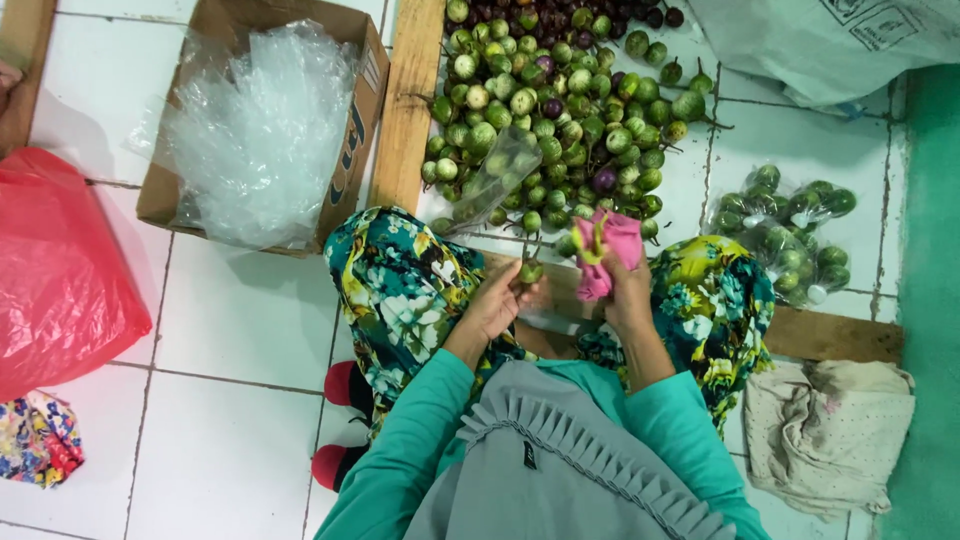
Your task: The person picks up small green and purple eggplants from a pile on the floor and places them into small plastic bags.
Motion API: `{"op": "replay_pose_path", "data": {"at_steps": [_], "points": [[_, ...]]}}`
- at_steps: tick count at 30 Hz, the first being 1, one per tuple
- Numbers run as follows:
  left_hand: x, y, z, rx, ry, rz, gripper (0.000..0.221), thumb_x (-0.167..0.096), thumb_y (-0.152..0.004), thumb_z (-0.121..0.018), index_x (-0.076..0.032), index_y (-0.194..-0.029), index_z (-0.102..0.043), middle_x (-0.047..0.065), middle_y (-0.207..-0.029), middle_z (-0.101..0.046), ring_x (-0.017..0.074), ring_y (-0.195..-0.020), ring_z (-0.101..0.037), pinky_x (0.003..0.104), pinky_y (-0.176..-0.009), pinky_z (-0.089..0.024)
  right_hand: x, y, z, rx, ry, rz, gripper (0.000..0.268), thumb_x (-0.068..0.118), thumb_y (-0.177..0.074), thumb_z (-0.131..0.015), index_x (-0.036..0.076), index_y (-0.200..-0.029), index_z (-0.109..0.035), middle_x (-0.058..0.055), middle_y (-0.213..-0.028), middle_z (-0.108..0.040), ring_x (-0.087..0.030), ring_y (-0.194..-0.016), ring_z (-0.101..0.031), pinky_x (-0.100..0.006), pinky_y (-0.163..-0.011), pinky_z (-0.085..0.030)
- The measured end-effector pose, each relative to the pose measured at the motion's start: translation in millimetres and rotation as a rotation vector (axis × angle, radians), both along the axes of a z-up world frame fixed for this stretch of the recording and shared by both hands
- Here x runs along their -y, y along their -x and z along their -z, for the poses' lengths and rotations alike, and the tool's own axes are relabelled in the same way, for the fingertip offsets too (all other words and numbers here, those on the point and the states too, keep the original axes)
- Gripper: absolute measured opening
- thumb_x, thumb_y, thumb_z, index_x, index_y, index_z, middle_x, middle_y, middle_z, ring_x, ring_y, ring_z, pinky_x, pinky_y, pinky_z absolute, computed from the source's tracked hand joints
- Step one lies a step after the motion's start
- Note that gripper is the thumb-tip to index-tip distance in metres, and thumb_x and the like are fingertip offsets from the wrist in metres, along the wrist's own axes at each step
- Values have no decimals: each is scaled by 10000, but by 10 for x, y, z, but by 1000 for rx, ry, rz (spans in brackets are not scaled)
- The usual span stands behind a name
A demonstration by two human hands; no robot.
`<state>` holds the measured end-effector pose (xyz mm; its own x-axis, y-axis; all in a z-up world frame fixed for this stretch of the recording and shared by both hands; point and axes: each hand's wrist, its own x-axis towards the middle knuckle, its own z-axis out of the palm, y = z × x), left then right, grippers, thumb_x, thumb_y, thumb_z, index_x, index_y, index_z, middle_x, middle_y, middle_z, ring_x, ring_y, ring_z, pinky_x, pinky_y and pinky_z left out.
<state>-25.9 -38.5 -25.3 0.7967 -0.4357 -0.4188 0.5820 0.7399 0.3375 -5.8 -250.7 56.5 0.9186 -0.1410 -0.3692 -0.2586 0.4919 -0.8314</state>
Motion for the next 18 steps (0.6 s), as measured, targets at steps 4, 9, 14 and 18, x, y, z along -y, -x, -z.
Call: {"op": "replay_pose_path", "data": {"at_steps": [4, 9, 14, 18], "points": [[75, 37, 649, -9, -51, 6, 247, -223, -1085, -581, -12, -1190, -654, 127, -1038, -722, 172, -839, -699, 276, -689, -558, -365, 181, 142, 10, 243, -214, 450, 151, -935, -716, 26, -1345, -580, -102, -1163, -707, -189, -974, -706, -358, -838, -600], [47, 95, 805, -109, -151, -175, 250, -98, -986, -572, -57, -1223, -641, 71, -1156, -722, 174, -1008, -723, 299, -869, -606, -577, 165, 198, 275, 590, -367, 587, 140, -899, -738, 19, -1444, -556, -115, -1260, -686, -228, -1124, -648, -326, -959, -526], [-172, -170, 481, -131, -4, -287, 371, -334, -1041, -522, -21, -1196, -645, 78, -1062, -726, 164, -893, -676, 320, -808, -570, -291, 190, 541, 215, 922, -465, 585, 173, -870, -761, 56, -1418, -595, -159, -1275, -691, -274, -1147, -662, -365, -980, -516], [-142, -125, 96, 96, -286, -269, 430, -389, -1097, -533, 6, -1254, -597, 95, -1043, -742, 139, -858, -651, 288, -771, -539, -218, 188, 455, 388, 1334, -492, 585, 207, -853, -811, 76, -1393, -628, -198, -1308, -654, -348, -1179, -599, -426, -983, -460]]}}
